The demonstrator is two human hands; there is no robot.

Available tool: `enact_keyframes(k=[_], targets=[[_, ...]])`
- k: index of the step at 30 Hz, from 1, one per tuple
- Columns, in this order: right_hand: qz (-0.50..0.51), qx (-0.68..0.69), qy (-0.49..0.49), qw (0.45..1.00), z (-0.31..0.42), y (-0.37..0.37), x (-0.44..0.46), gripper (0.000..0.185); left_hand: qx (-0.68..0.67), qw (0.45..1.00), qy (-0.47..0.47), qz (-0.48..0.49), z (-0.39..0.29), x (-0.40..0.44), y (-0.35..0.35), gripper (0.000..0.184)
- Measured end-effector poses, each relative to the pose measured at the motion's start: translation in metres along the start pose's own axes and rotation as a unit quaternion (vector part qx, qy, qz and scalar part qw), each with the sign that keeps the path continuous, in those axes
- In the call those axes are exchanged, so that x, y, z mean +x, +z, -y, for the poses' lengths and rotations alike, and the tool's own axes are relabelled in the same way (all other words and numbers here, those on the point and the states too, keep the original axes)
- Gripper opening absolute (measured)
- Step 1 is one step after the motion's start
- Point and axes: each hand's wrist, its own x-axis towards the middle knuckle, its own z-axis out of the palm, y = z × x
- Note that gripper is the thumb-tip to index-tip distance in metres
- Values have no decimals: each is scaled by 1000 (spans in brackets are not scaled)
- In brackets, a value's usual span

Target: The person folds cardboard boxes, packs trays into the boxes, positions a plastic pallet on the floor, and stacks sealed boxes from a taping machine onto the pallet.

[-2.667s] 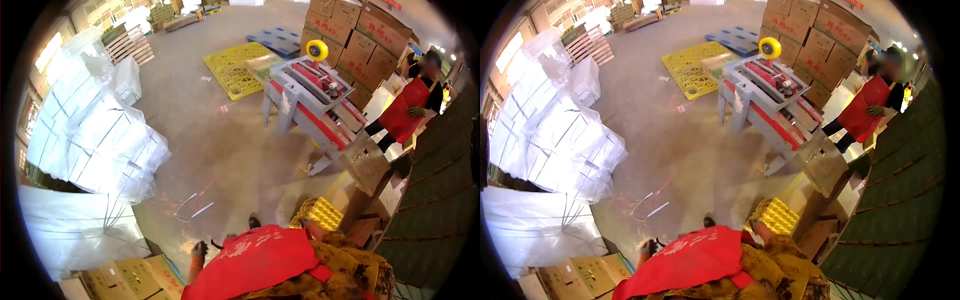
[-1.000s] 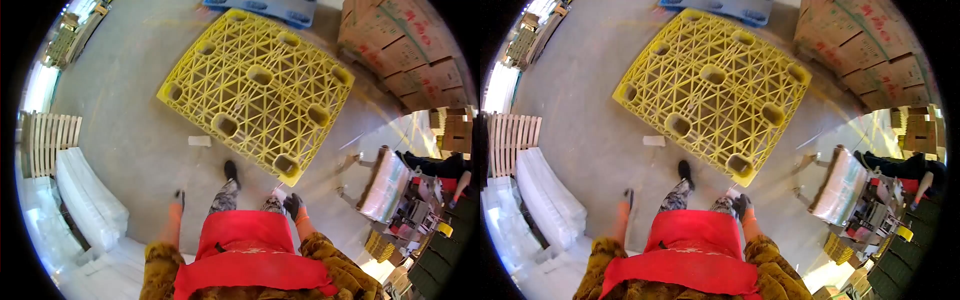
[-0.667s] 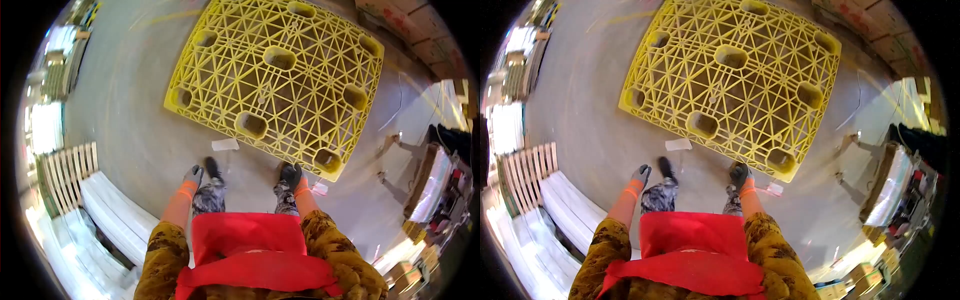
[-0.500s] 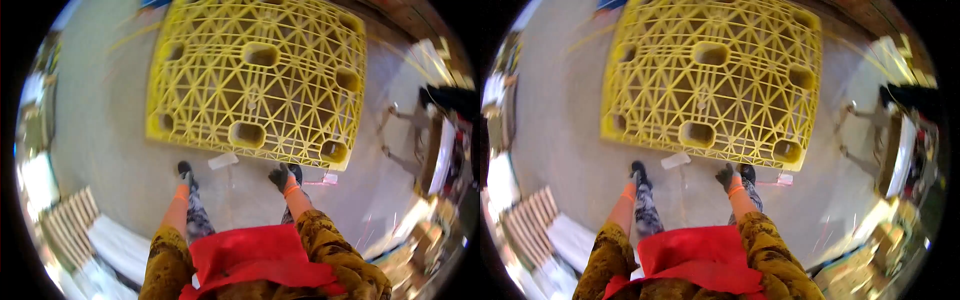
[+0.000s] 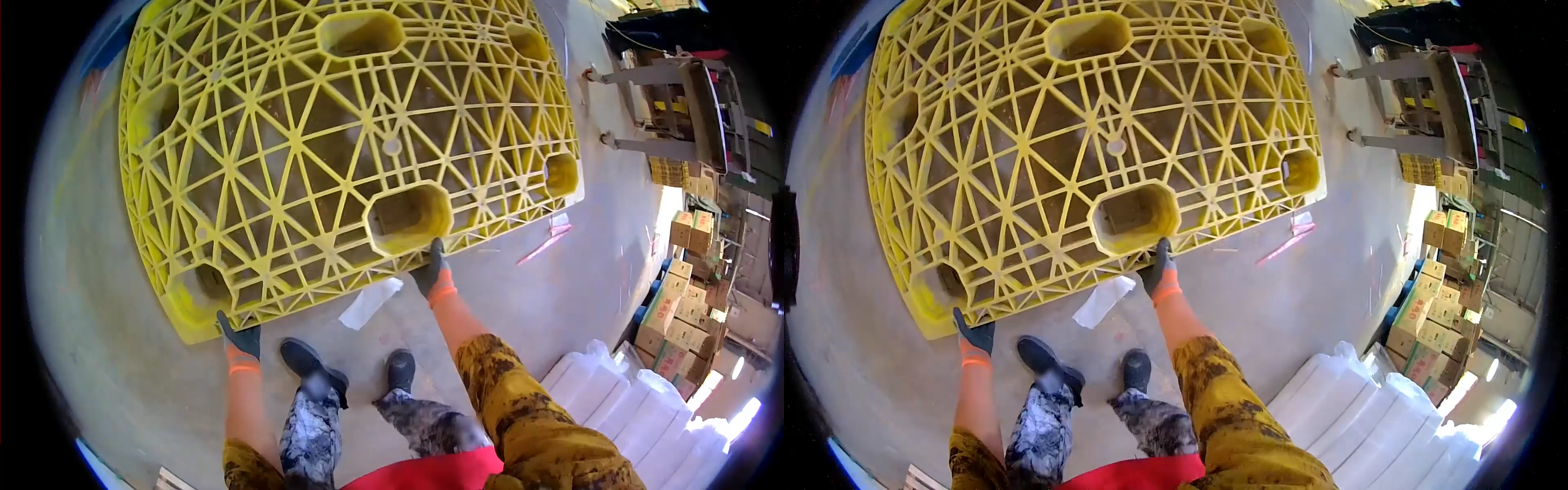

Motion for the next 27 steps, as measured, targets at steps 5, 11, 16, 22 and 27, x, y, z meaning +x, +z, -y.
enact_keyframes(k=[5,11,16,22,27], targets=[[62,-50,8,997,4,-26,9,60,-28,996,66,53,17,31,-20,48],[0,-70,-21,997,-5,0,-37,54,23,994,89,57,-7,-8,-25,42],[-38,-82,14,996,5,38,-95,45,68,988,97,95,-53,-70,-10,40],[-75,-59,-4,995,28,76,-111,50,53,990,23,126,-77,-86,10,47],[-121,43,24,991,37,99,-116,35,21,992,-30,117,-95,-93,21,48]])
